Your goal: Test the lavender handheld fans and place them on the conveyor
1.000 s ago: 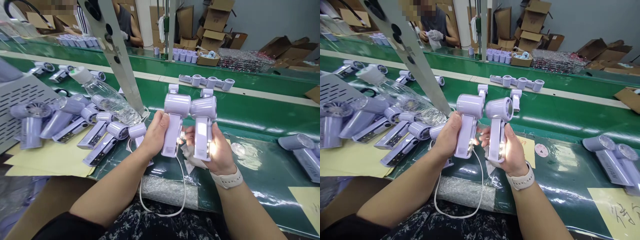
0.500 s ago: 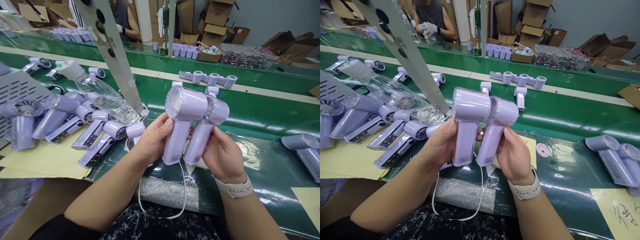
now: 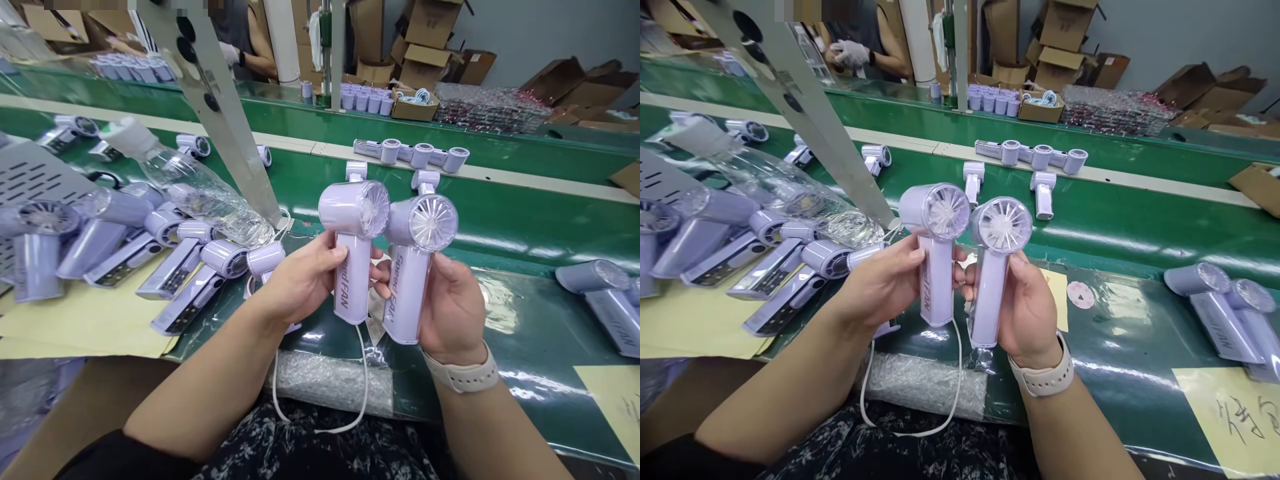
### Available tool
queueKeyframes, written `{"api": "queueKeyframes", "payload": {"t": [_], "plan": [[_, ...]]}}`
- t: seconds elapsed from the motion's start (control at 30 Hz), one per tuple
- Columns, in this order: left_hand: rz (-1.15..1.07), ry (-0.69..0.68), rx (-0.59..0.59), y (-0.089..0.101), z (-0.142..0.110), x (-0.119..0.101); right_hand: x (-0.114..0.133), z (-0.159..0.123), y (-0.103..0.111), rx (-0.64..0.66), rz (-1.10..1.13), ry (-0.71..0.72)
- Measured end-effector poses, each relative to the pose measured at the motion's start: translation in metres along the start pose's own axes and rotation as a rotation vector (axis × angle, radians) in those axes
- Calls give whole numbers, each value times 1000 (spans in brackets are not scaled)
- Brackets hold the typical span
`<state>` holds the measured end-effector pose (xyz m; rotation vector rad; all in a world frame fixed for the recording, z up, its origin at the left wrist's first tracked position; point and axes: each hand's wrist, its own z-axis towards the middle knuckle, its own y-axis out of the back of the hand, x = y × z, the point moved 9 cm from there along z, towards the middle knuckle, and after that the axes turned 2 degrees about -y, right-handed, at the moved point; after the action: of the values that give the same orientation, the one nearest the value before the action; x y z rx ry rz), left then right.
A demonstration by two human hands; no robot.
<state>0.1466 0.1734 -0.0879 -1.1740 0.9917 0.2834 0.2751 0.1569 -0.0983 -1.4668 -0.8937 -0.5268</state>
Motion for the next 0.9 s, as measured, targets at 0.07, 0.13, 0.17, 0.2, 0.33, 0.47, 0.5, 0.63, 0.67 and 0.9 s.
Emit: {"api": "queueKeyframes", "payload": {"t": [0.07,0.13,0.17,0.2,0.33,0.47,0.5,0.63,0.67,0.9], "plan": [[33,-14,-2,0,-2,-4,4,-1,4,-18,3,30],[85,-38,-25,2,-3,-7,9,-2,9,-75,13,79],[105,-47,-31,2,-4,-8,12,-2,11,-114,21,111],[122,-48,-34,3,-4,-9,14,-2,14,-151,27,138],[167,-7,-73,9,-3,-3,14,-1,14,-205,21,179],[188,-9,-115,17,0,1,10,1,15,-220,-14,152],[190,-10,-120,19,0,2,9,1,16,-225,-22,135],[190,-10,-129,23,1,7,2,2,21,-247,-25,81],[196,-10,-130,24,1,7,1,3,21,-247,-25,77],[388,-108,-105,19,0,-9,29,-10,16,-158,-305,360]]}}
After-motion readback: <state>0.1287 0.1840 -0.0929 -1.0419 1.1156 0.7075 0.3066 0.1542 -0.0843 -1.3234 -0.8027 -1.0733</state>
